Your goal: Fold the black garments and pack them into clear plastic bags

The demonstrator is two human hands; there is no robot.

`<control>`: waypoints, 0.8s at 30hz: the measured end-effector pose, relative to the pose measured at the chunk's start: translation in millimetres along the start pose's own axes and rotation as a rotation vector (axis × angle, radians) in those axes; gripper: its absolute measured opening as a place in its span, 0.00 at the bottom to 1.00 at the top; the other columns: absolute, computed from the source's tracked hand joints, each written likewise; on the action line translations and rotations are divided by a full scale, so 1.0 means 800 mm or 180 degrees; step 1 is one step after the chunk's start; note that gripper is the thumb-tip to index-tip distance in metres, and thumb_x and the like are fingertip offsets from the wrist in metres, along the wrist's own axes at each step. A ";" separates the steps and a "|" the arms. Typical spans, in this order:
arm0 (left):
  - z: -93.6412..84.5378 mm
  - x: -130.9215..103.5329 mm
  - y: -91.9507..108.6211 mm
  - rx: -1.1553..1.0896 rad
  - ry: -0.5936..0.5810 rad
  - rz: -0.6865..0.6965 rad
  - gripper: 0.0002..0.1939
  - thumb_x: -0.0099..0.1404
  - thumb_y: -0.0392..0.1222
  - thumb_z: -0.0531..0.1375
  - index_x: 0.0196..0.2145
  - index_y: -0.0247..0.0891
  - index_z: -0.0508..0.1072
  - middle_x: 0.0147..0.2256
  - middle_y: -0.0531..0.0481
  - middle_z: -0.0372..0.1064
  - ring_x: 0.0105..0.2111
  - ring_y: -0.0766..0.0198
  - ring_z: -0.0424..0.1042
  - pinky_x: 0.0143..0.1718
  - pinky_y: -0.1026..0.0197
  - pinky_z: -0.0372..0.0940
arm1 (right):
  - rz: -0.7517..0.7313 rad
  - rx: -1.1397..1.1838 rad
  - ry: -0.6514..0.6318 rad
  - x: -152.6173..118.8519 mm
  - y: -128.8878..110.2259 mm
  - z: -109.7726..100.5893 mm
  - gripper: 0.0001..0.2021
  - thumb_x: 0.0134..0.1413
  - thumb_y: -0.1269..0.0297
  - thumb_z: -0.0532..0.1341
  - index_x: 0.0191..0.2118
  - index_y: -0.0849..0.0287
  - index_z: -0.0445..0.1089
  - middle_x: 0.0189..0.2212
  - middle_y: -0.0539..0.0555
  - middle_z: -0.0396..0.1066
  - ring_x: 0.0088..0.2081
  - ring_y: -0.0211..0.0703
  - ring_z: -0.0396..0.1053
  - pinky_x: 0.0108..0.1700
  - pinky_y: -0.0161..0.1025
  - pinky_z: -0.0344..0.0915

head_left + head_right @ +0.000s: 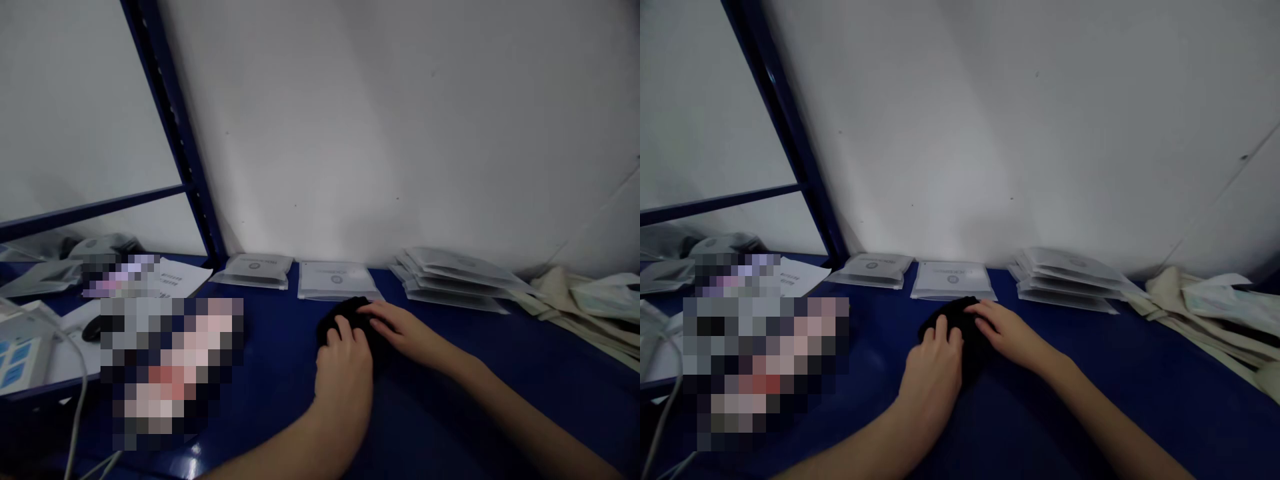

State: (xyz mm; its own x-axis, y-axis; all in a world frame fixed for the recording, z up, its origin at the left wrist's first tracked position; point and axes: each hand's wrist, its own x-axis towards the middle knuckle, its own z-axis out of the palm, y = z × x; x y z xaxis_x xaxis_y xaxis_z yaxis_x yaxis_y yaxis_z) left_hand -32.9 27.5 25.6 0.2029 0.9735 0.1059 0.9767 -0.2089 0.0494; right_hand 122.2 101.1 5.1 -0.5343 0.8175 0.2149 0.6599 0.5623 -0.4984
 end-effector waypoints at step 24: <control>0.020 0.072 -0.075 -0.3239 -0.0768 -0.0522 0.13 0.57 0.42 0.57 0.39 0.33 0.70 0.39 0.42 0.73 0.38 0.57 0.72 0.38 0.59 0.65 | 0.2037 0.1956 0.0085 -0.012 -0.007 -0.022 0.14 0.45 0.58 0.64 0.39 0.59 0.72 0.36 0.57 0.75 0.39 0.50 0.72 0.45 0.46 0.66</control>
State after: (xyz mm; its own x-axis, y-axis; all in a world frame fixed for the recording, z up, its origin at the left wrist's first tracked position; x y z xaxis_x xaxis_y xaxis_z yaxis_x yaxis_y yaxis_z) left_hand -78.3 97.4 12.7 0.1915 0.9663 -0.1723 0.4972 0.0558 0.8658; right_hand 132.9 92.4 20.3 -0.1427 0.9593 -0.2438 0.4236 -0.1634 -0.8910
